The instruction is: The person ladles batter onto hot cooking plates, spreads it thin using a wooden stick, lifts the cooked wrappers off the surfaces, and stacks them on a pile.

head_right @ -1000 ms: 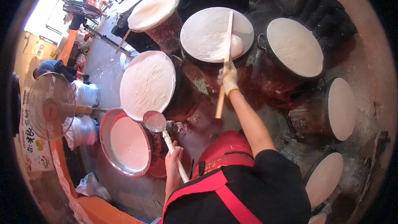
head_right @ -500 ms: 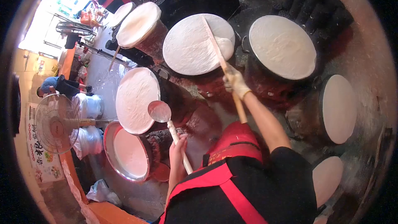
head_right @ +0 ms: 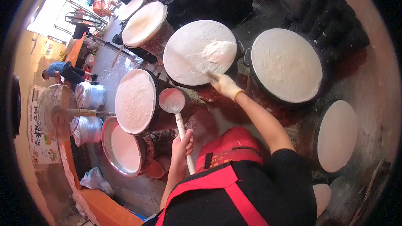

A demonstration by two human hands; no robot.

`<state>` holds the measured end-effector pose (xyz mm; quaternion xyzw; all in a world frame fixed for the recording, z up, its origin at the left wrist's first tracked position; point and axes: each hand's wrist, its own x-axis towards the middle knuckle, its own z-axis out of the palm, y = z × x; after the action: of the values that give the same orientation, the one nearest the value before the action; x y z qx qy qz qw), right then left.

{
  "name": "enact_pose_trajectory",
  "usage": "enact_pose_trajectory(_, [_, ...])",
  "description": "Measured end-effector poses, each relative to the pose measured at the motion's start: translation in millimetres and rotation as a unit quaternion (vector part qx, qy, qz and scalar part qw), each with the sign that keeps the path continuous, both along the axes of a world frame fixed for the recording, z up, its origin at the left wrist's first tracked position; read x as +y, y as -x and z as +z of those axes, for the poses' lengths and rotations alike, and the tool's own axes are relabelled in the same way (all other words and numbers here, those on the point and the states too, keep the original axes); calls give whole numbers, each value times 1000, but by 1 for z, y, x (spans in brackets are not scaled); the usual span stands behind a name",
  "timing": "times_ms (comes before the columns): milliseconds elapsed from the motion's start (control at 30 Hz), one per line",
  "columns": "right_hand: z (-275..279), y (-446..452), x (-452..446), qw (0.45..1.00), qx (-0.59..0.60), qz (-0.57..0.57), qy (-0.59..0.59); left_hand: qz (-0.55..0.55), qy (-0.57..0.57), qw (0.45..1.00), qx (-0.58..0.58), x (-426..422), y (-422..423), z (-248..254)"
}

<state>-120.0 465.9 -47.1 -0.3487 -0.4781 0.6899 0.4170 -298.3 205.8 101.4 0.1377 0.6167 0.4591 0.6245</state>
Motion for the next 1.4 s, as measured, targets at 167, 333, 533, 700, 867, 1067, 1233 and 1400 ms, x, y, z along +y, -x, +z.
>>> enact_pose_trajectory(167, [8,-43,-53,974,-83,-198,-67,8,-6,999,-35,14,3,8])
enact_pose_trajectory(333, [12,-51,-57,981,-9,-140,130,30,-36,995,-91,29,-7,-5])
enact_pose_trajectory(533, [35,-84,-17,982,-90,-137,96,8,-13,999,-38,47,-9,-16])
enact_pose_trajectory(700, [23,-122,-55,989,-133,-40,48,-3,-16,1000,2,108,3,-31])
enact_pose_trajectory(867, [-31,-116,-64,979,-41,-180,84,-38,-30,999,17,180,-16,-66])
enact_pose_trajectory(1067, [25,-71,-99,952,-3,-15,304,70,52,943,-321,214,-46,-86])
enact_pose_trajectory(1233, [-9,-111,-49,996,-6,-31,-78,-16,18,890,-456,127,28,20])
enact_pose_trajectory(1400, [-23,-98,-84,965,-191,-164,-70,4,102,899,-425,88,44,26])
